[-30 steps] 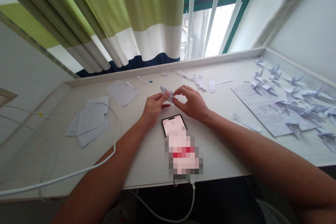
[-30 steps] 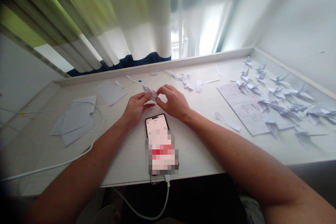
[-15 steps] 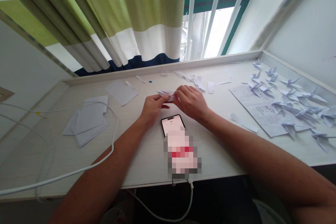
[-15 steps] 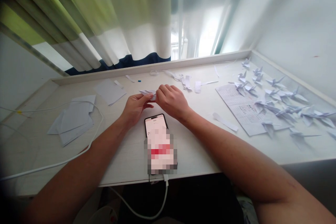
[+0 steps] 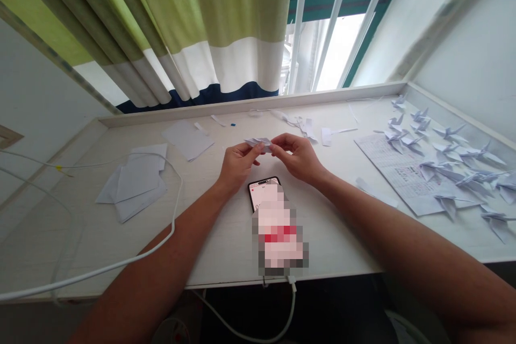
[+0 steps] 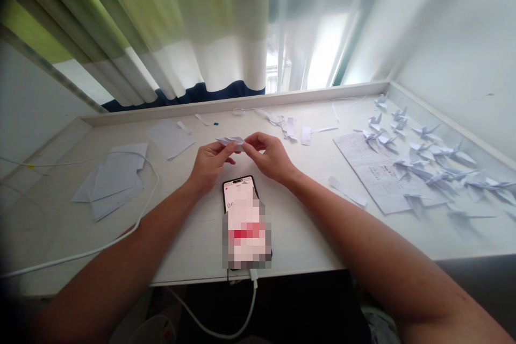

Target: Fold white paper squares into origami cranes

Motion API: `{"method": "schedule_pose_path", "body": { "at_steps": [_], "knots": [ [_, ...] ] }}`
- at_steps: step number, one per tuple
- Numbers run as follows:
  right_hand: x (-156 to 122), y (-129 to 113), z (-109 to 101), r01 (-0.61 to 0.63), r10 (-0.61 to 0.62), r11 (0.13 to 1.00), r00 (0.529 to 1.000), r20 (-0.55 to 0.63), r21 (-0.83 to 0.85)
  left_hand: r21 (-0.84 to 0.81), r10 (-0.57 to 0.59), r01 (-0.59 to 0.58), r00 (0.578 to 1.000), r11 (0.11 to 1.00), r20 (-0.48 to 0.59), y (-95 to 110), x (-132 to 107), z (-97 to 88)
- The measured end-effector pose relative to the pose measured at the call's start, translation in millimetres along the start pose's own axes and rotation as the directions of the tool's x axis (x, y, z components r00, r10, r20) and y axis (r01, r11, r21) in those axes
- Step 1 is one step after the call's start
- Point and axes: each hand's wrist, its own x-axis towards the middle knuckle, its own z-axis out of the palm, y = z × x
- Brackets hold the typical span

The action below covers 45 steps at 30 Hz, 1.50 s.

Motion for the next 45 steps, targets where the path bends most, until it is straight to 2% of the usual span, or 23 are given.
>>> {"method": "schedule_pose_path", "body": {
  "at_steps": [6,16,18,24,30,35,38,45],
  "knots": [
    [0.9,6.8,-1.1,-0.034,0.032,0.999,0.998,0.050,0.041,0.040,0.018,-0.018,1.000,0.999,0.007,-2.5,1.9,-2.5],
    [-0.9,-2.1,0.3,-0.022,0.024,0.997,0.999,0.035,-0.070,0.034,0.016,-0.016,1.000,0.999,0.003,-1.1,2.8,-1.7],
    [-1.0,-2.8,0.9,-0.035,0.035,0.999,0.999,0.035,-0.008,0.039,0.022,-0.022,1.000,0.999,0.006,-1.0,3.3,-1.8],
    [1.6,3.3,-2.0,-0.142,0.115,0.967,0.984,0.135,0.212,0.123,0.021,-0.022,1.000,0.992,0.005,2.2,4.4,-6.9],
    [0.4,6.5,-3.5,-0.178,0.147,0.973,0.969,0.199,0.147,0.115,-0.025,0.015,0.996,0.993,0.083,3.1,4.5,-11.3],
    [0.8,4.8,-3.6,-0.151,0.122,0.976,0.976,0.183,0.155,-0.012,-0.039,0.042,0.988,0.999,0.150,0.8,4.3,-11.2],
    [1.4,5.1,-2.6,-0.175,0.140,0.963,0.975,0.172,0.207,-0.064,-0.031,0.041,0.987,0.997,0.159,-1.3,4.8,-10.9],
    [-0.6,5.3,0.1,-0.295,0.262,0.932,0.949,0.173,0.208,0.078,0.005,-0.014,0.995,0.997,0.104,-0.7,4.3,-8.1]
  ]
}}
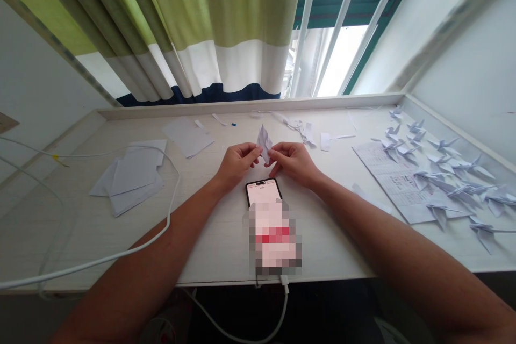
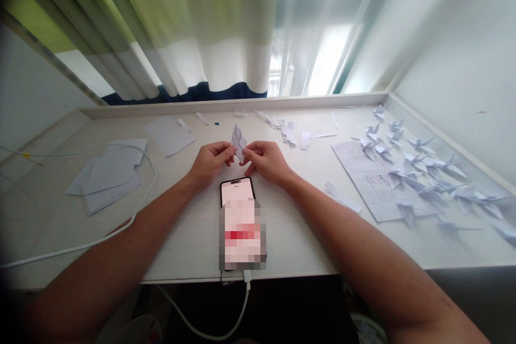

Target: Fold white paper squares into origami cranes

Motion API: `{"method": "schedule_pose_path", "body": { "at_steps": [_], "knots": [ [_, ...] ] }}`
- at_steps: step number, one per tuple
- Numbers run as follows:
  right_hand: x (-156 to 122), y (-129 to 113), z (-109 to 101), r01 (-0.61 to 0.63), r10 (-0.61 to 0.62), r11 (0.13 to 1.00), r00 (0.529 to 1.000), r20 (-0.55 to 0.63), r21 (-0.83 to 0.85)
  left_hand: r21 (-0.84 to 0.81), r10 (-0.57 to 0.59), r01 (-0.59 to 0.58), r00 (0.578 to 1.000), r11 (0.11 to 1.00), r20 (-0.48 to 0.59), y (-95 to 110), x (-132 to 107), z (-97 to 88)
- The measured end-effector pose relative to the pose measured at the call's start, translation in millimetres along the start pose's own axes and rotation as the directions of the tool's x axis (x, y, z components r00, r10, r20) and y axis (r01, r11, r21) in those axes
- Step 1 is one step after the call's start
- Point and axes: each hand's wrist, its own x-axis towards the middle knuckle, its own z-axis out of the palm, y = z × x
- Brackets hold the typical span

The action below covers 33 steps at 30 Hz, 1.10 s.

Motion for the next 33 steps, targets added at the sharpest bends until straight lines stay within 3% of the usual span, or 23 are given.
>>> {"method": "schedule_pose_path", "body": {
  "at_steps": [8,18,27,33],
  "knots": [
    [-0.6,-2.4,2.0,0.060,-0.062,0.988,0.998,-0.014,-0.143,0.054,-0.016,0.015,1.000,0.998,0.024,2.8,-1.9,1.4],
    [1.4,0.7,2.4,0.121,-0.134,0.974,0.989,-0.056,-0.192,0.047,-0.014,0.011,0.997,0.999,0.070,-2.7,-1.1,3.6],
    [3.4,4.6,2.6,0.118,-0.126,0.983,0.991,-0.047,-0.141,0.051,-0.021,0.019,0.999,0.999,0.047,-4.4,-1.6,3.1],
    [1.9,4.0,4.8,0.140,-0.156,0.954,0.987,-0.040,-0.264,0.058,0.011,-0.012,1.000,0.998,0.022,-0.8,-2.6,4.7]
  ]
}}
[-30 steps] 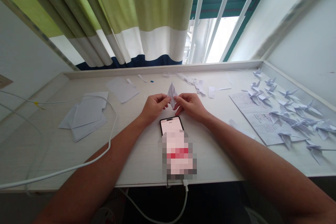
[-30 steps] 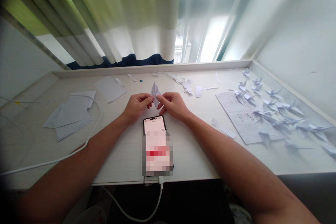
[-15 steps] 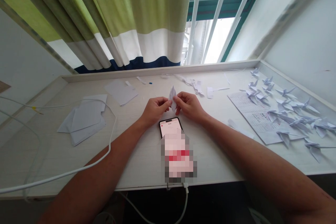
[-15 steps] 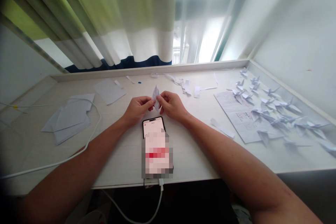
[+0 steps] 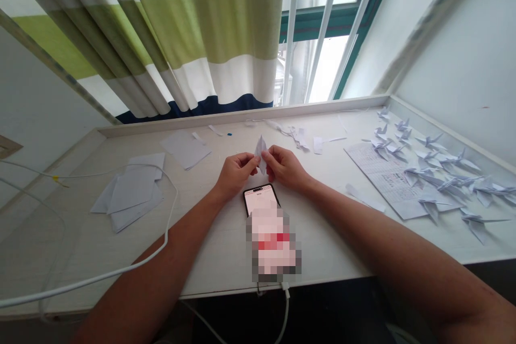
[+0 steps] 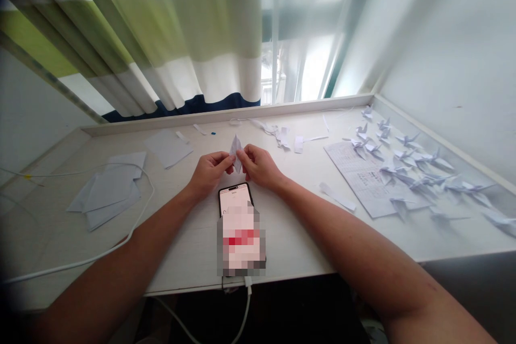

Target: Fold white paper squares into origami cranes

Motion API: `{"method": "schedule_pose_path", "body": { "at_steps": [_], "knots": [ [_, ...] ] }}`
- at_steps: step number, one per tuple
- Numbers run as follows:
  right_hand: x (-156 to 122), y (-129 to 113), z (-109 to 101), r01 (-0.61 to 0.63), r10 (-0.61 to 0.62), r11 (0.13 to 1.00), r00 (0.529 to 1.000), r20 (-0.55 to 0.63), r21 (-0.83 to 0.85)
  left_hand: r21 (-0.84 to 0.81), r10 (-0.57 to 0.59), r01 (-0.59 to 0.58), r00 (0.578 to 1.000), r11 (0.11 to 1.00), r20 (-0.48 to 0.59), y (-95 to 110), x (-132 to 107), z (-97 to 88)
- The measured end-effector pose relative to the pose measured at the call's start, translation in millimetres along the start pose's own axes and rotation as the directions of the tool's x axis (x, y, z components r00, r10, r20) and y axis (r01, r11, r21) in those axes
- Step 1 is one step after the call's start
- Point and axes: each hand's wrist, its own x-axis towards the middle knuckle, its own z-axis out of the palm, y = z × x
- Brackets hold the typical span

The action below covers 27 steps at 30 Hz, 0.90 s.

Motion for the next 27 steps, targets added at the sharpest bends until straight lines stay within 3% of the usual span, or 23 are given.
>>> {"method": "schedule_pose_path", "body": {
  "at_steps": [12,21,27],
  "knots": [
    [-2.4,-6.8,2.7,0.017,-0.033,0.981,0.996,-0.083,-0.193,-0.056,-0.011,0.010,1.000,0.998,-0.003,-1.1,-1.6,6.8],
    [-1.4,-5.3,4.4,0.020,-0.045,0.967,0.995,-0.094,-0.253,-0.119,-0.036,0.036,0.999,0.992,0.007,0.4,-0.3,7.6],
    [-1.7,-6.9,2.3,0.030,-0.046,0.971,0.997,-0.060,-0.239,-0.057,-0.046,0.044,0.999,0.997,-0.021,-4.2,-0.4,6.7]
  ]
}}
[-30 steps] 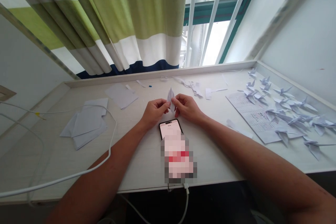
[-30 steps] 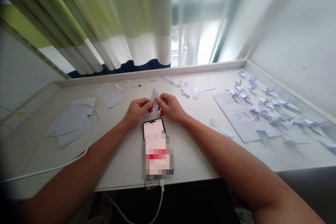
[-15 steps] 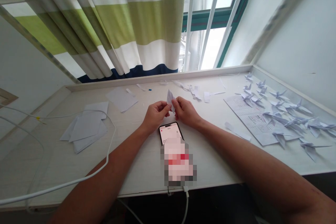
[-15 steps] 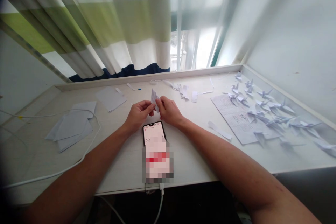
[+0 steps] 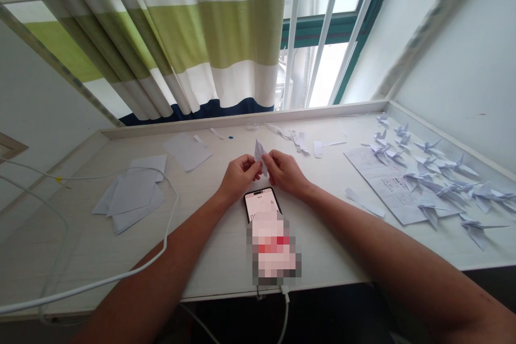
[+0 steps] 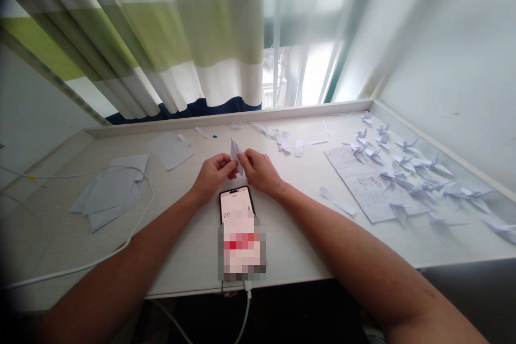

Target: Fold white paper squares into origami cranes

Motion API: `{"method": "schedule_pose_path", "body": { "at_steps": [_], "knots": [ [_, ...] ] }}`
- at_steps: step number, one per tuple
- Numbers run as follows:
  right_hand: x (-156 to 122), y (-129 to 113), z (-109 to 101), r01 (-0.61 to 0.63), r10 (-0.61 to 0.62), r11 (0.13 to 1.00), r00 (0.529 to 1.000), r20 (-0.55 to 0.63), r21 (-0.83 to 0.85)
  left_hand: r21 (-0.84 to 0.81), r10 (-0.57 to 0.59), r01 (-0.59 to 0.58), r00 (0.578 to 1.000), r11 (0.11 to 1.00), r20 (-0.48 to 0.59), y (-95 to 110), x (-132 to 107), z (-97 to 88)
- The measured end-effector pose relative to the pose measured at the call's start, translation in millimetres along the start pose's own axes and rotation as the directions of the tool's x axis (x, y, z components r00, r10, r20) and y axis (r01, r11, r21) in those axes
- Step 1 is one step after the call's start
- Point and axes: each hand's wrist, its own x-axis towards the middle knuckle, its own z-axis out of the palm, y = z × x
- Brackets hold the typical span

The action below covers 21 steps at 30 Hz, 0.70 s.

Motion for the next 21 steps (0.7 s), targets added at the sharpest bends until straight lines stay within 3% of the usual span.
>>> {"method": "schedule_pose_path", "body": {
  "at_steps": [5,9,13,17,21],
  "knots": [
    [-1.0,1.0,-0.5,-0.007,0.005,0.998,1.000,0.023,0.057,0.200,0.180,-0.138,0.961,0.970,-0.211,2.8,-0.9,-1.0],
    [0.6,4.3,-0.9,0.065,-0.068,0.997,0.995,-0.071,-0.042,0.264,0.188,-0.134,0.964,0.955,-0.190,7.6,-3.5,0.5],
    [2.3,5.5,-3.6,0.192,-0.248,0.933,0.956,-0.158,-0.303,-0.037,0.016,-0.020,0.995,0.999,-0.096,8.5,-2.9,4.5],
    [3.9,5.9,-6.4,0.355,-0.452,0.772,0.889,-0.064,-0.527,-0.370,-0.107,0.106,0.994,0.923,0.019,12.1,-0.1,4.7],
    [6.1,8.0,-7.9,0.470,-0.556,0.685,0.831,0.017,-0.557,-0.478,-0.168,0.151,0.986,0.865,0.006,15.9,2.4,-0.5]
  ]
}}
